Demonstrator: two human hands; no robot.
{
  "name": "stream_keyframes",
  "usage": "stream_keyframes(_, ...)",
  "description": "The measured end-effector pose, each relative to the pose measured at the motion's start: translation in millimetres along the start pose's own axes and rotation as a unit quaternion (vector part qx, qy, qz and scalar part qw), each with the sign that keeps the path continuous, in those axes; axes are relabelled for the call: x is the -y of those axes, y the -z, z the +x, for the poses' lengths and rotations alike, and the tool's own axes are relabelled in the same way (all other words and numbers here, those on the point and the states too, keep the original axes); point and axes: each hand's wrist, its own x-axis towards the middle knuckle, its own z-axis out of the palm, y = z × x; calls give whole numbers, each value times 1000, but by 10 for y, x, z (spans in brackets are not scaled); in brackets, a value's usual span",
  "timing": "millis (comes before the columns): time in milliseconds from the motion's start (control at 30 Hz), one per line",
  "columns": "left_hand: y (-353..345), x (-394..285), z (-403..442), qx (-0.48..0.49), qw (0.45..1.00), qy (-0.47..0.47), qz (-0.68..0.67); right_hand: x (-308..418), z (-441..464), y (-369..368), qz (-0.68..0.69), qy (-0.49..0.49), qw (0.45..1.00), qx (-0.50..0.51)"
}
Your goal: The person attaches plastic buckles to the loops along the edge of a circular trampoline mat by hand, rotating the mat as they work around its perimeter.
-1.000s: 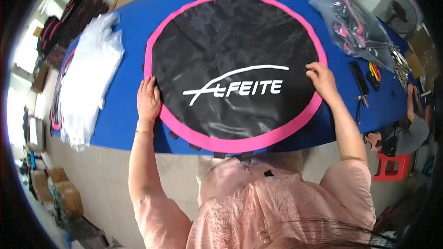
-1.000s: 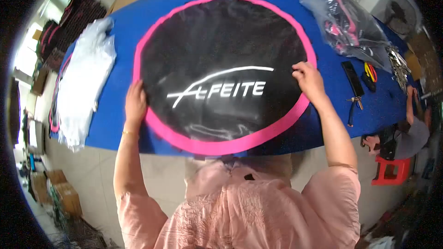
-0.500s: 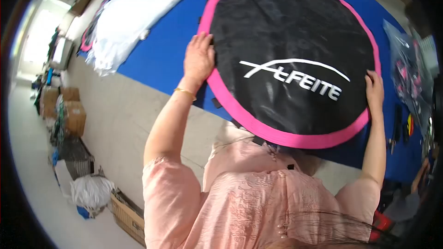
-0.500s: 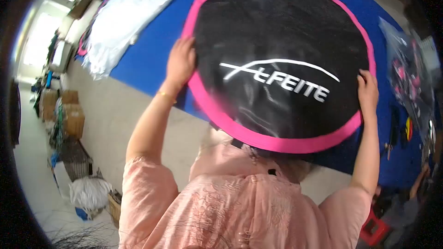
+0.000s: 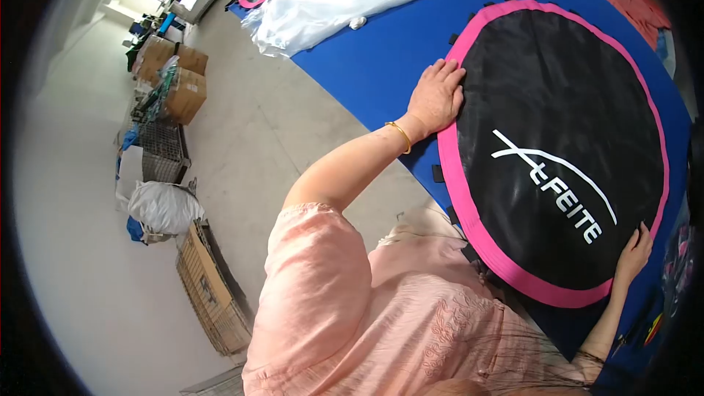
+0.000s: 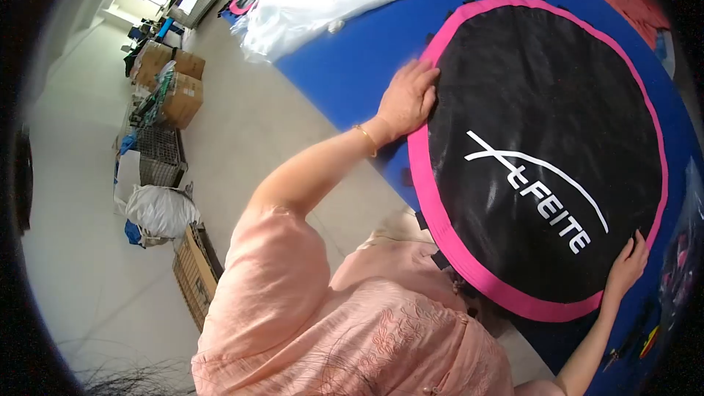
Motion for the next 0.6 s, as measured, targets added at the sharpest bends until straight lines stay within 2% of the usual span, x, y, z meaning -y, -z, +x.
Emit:
stream_keyframes(300,37,-67,6,21,1000,17,-7,46,3,72,-7,-18,1000,9)
stream_keyframes(600,2,-85,-24,17,1000,16,-5,76,-38,117,-8,27,999,-26)
